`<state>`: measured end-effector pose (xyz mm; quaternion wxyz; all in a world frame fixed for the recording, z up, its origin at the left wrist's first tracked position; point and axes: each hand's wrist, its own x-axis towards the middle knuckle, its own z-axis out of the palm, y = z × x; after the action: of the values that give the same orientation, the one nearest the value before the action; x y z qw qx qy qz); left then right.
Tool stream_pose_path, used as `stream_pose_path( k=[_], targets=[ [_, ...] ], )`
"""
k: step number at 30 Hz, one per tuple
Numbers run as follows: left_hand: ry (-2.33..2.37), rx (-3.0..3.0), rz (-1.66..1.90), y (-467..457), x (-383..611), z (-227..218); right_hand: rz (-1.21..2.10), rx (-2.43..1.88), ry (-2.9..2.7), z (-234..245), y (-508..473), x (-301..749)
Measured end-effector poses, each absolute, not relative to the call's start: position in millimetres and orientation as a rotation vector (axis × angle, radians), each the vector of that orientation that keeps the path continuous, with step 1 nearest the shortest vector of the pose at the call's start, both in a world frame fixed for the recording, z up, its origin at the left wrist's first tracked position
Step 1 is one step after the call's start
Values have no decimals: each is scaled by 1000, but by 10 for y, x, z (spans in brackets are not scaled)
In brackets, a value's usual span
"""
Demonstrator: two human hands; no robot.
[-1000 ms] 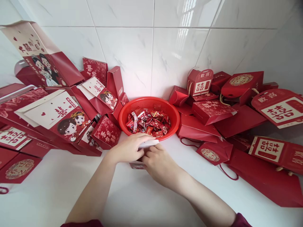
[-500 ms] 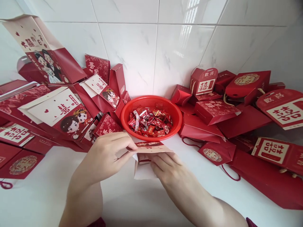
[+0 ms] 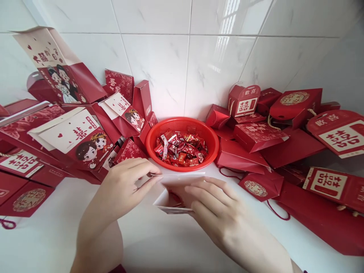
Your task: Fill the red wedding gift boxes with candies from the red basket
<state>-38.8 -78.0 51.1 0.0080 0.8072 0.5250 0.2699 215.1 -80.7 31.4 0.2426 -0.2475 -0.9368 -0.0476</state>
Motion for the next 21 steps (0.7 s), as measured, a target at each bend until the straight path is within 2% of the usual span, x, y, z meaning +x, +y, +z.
stream_pose_path(
  k=[5,11,16,21],
  targets=[
    [1588,2450,628,-669,-363,461,-47,-789,-2650,137,-671,2076],
    [1863,2093,822,-135,-515,198,64,-1037,-2767,-80,-571,1924],
    [2093,1806,418,789,-516,-60,126,-1078,-2855,-55,-573,1885],
    [1966,1690,146,1348,-327,-243,159,-1107,-2901,18,-572,1881]
  ],
)
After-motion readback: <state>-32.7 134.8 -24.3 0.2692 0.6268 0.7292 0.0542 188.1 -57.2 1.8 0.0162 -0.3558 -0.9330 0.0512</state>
